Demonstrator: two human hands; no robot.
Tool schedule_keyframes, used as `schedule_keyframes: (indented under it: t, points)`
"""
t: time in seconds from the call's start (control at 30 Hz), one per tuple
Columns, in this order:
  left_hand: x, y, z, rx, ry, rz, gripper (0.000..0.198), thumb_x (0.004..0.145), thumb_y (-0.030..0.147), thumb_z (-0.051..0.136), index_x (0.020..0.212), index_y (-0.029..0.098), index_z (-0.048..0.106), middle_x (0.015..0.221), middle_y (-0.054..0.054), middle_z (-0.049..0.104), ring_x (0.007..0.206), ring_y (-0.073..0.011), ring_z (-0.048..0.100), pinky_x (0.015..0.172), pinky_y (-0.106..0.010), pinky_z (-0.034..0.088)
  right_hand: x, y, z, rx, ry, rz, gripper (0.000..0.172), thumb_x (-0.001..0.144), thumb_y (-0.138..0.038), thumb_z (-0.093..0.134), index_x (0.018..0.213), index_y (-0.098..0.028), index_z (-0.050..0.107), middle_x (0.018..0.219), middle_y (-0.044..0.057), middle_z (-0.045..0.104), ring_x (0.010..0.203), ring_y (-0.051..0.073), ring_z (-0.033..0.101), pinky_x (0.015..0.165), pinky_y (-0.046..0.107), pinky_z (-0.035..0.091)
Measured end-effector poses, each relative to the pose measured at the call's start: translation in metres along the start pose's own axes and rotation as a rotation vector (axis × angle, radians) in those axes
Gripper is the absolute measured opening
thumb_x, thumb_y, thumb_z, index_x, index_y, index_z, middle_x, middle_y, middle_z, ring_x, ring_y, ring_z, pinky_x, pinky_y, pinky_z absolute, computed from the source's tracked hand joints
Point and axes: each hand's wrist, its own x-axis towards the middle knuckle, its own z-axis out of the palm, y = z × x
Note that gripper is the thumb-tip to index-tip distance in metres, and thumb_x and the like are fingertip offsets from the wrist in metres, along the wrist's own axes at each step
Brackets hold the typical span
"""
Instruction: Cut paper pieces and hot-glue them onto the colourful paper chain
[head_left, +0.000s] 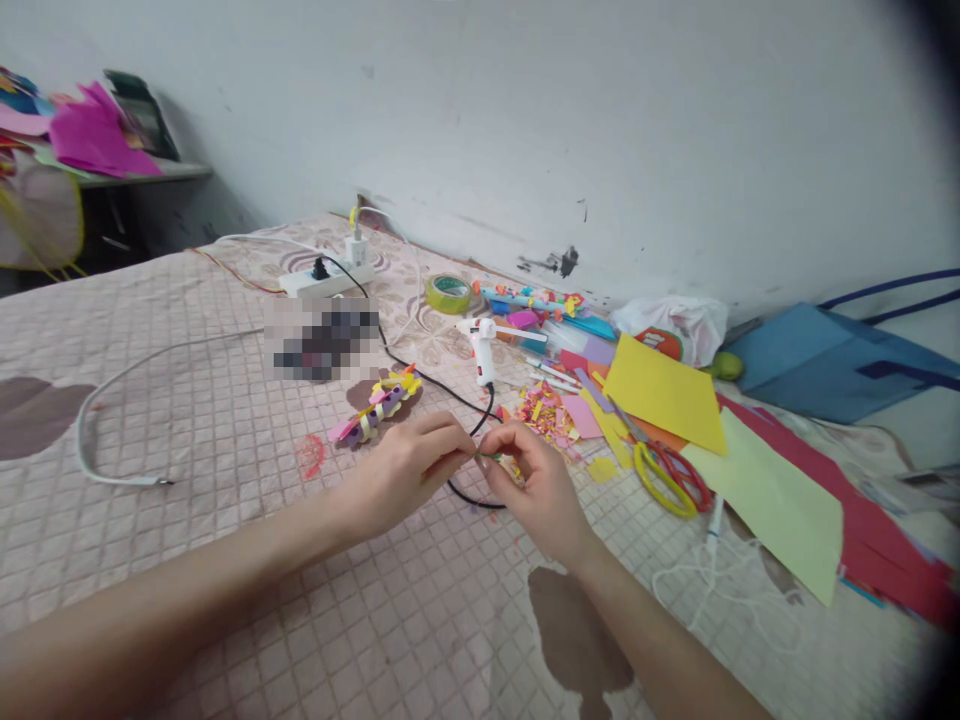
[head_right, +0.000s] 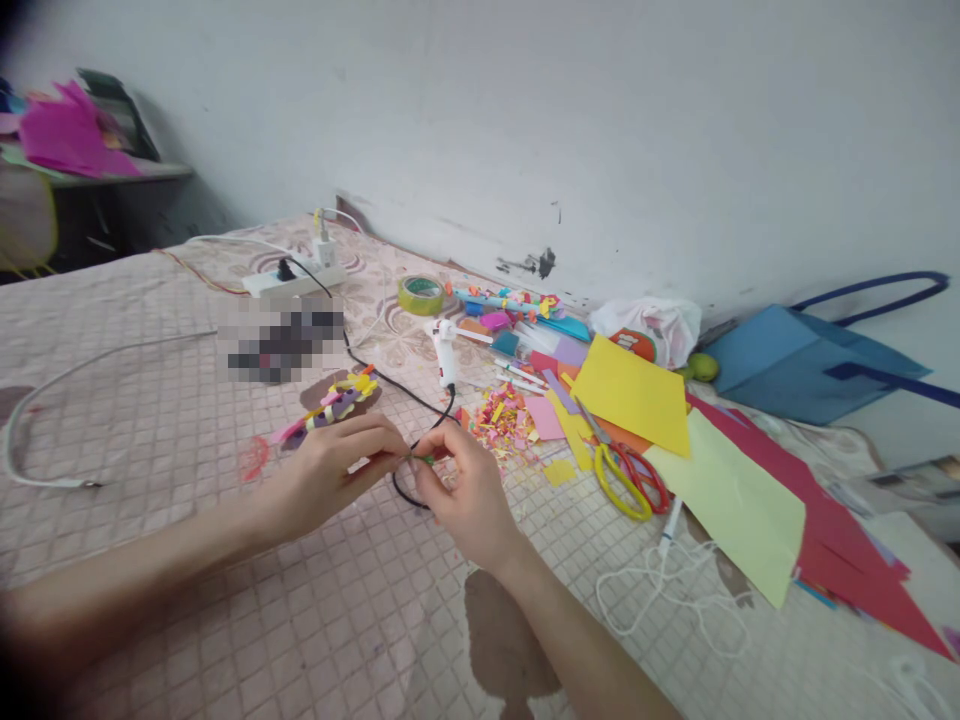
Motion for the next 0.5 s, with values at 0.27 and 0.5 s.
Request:
schedule_keyframes:
  t: [0.27,0.5]
  points:
    - [0.0033,0.0025,0.0001,-0.255,-0.023,-0.258,0.006,0.083,0.018,0.053,0.083,0.015,0.059,0.077,-0.002,0.06,0.069,-0.0117,0.056,0.063,-0.025,0.045,-0.0004,-0.0001,0.0013,-0.035,0.032,-0.028,0.009,0.084,-0.014,0.05,0.084,-0.022,0.053,0.078,0.0,0.057,0.074,0.015,0.056,0.067,0.027,0.045]
    - [0.0086,-0.0007,-0.0064,-0.951,-0.213,-0.591,0.016,0.079,0.024,0.06,0.09,0.014,0.054,0.078,-0.002,0.064,0.067,-0.0102,0.062,0.06,-0.023,0.05,-0.004,0.0055,0.0009,-0.311,0.075,-0.417,0.019,0.085,-0.007,0.049,0.093,-0.024,0.054,0.087,0.005,0.059,0.087,0.02,0.055,0.08,0.039,0.046]
